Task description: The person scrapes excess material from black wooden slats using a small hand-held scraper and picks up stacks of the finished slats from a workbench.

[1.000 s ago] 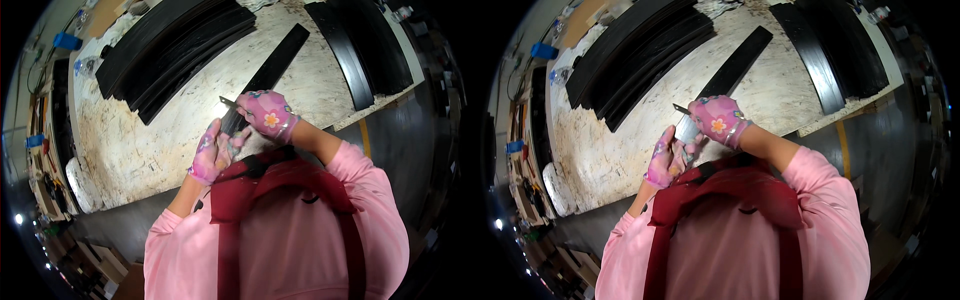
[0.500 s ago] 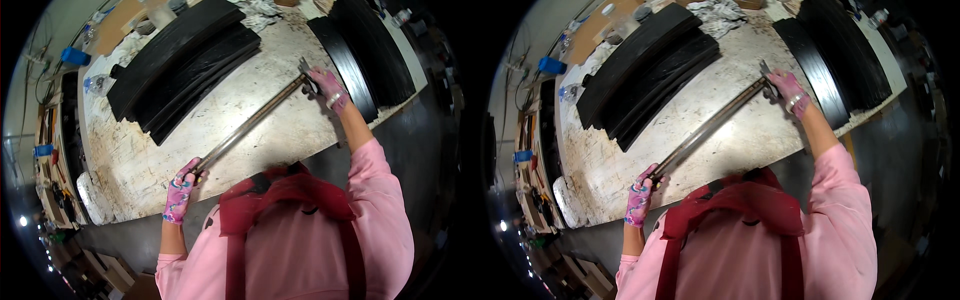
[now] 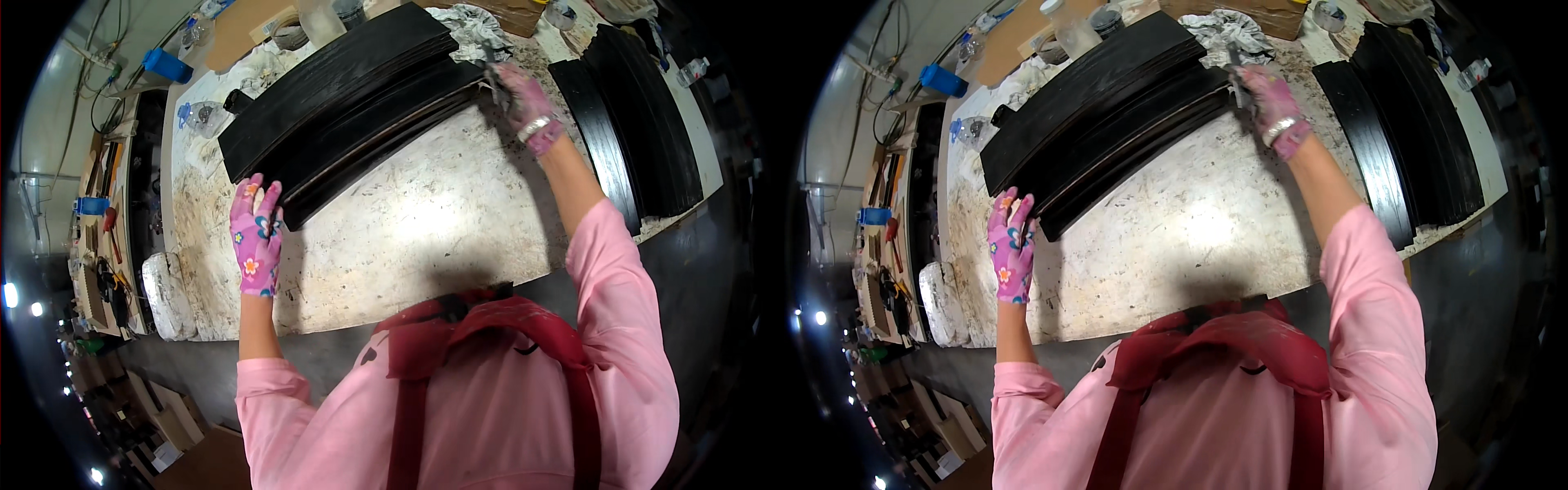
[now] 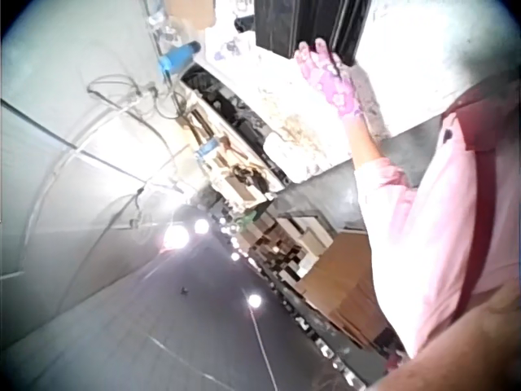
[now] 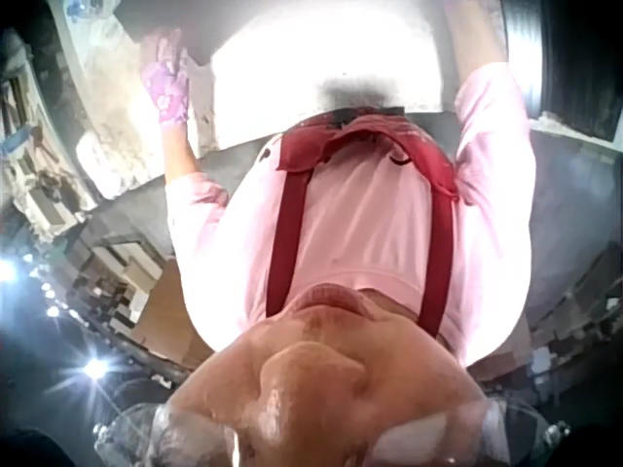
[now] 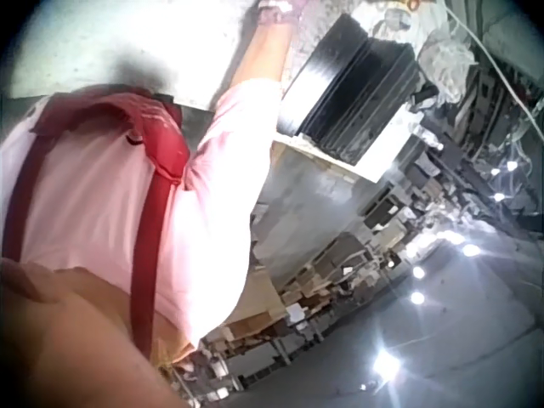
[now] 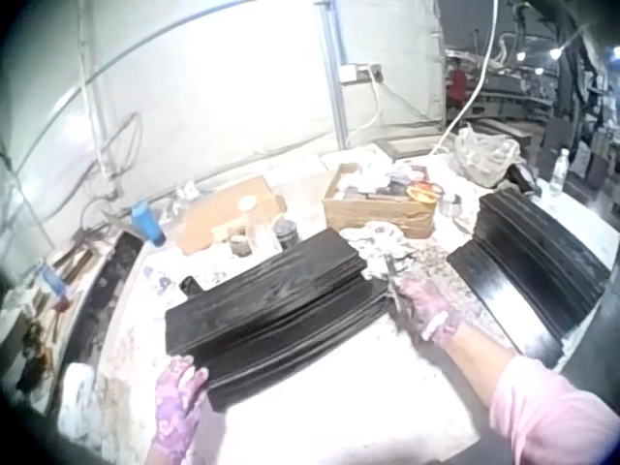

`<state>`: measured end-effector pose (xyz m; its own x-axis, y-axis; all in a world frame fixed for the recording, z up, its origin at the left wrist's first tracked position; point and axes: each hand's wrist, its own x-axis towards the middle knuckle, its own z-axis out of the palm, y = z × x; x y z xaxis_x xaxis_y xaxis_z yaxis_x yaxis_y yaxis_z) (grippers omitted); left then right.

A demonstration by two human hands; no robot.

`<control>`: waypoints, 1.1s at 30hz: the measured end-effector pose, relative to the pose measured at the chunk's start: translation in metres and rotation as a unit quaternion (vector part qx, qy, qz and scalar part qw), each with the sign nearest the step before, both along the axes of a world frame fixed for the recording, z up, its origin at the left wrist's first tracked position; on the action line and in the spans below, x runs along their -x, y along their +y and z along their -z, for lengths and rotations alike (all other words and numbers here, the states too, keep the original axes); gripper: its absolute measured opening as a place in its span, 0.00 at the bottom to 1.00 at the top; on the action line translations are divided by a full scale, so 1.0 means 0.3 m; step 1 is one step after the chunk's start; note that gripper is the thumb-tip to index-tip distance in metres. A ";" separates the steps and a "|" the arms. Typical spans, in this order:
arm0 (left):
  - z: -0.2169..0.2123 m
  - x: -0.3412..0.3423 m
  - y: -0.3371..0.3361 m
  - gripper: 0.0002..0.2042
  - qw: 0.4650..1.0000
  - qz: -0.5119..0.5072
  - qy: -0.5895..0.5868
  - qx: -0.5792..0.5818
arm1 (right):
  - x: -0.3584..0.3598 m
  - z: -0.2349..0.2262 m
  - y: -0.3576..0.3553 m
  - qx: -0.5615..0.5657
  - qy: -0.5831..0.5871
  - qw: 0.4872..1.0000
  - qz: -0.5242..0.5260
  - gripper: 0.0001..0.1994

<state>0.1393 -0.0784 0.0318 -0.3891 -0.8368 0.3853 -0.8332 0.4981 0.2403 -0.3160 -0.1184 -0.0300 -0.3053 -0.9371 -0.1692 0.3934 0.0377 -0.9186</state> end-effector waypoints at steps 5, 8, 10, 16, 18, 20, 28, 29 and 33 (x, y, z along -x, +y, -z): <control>0.071 0.053 -0.049 0.21 0.994 0.000 -0.094 0.048 | -0.006 0.100 -0.001 0.050 0.035 0.996 0.064 0.13; 0.044 0.120 0.004 0.23 0.992 0.005 -0.090 0.087 | 0.017 0.024 0.185 -0.019 0.189 0.978 0.081 0.15; 0.070 0.150 0.038 0.21 0.995 0.041 0.004 0.086 | 0.065 -0.047 0.356 -0.062 0.253 0.962 0.078 0.18; 0.112 0.565 0.223 0.25 0.764 0.089 0.340 -0.541 | 0.312 -0.026 0.951 -0.163 0.517 0.809 0.229 0.14; 0.107 0.729 0.315 0.32 0.574 0.107 0.439 -0.683 | 0.339 0.015 1.050 -0.130 0.585 0.754 0.270 0.13; 0.189 0.828 0.361 0.34 0.442 0.159 0.434 -0.769 | 0.371 0.054 1.076 -0.122 0.586 0.755 0.266 0.12; 0.198 1.282 0.541 0.30 0.365 0.096 0.437 -0.816 | 0.385 0.030 1.125 -0.076 0.506 0.824 0.242 0.10; 0.215 1.316 0.549 0.28 0.365 0.085 0.457 -0.806 | 0.362 -0.004 1.119 -0.083 0.465 0.855 0.213 0.10; 0.245 1.412 0.589 0.22 0.426 0.041 0.498 -0.754 | 0.345 0.006 1.132 0.016 0.293 0.940 0.177 0.10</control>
<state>-0.2843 0.0982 -0.0417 -0.7139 -0.4234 -0.5577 0.0618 -0.8315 0.5521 -0.4194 0.2211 -0.0319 -0.6303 -0.7613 0.1519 -0.1973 -0.0322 -0.9798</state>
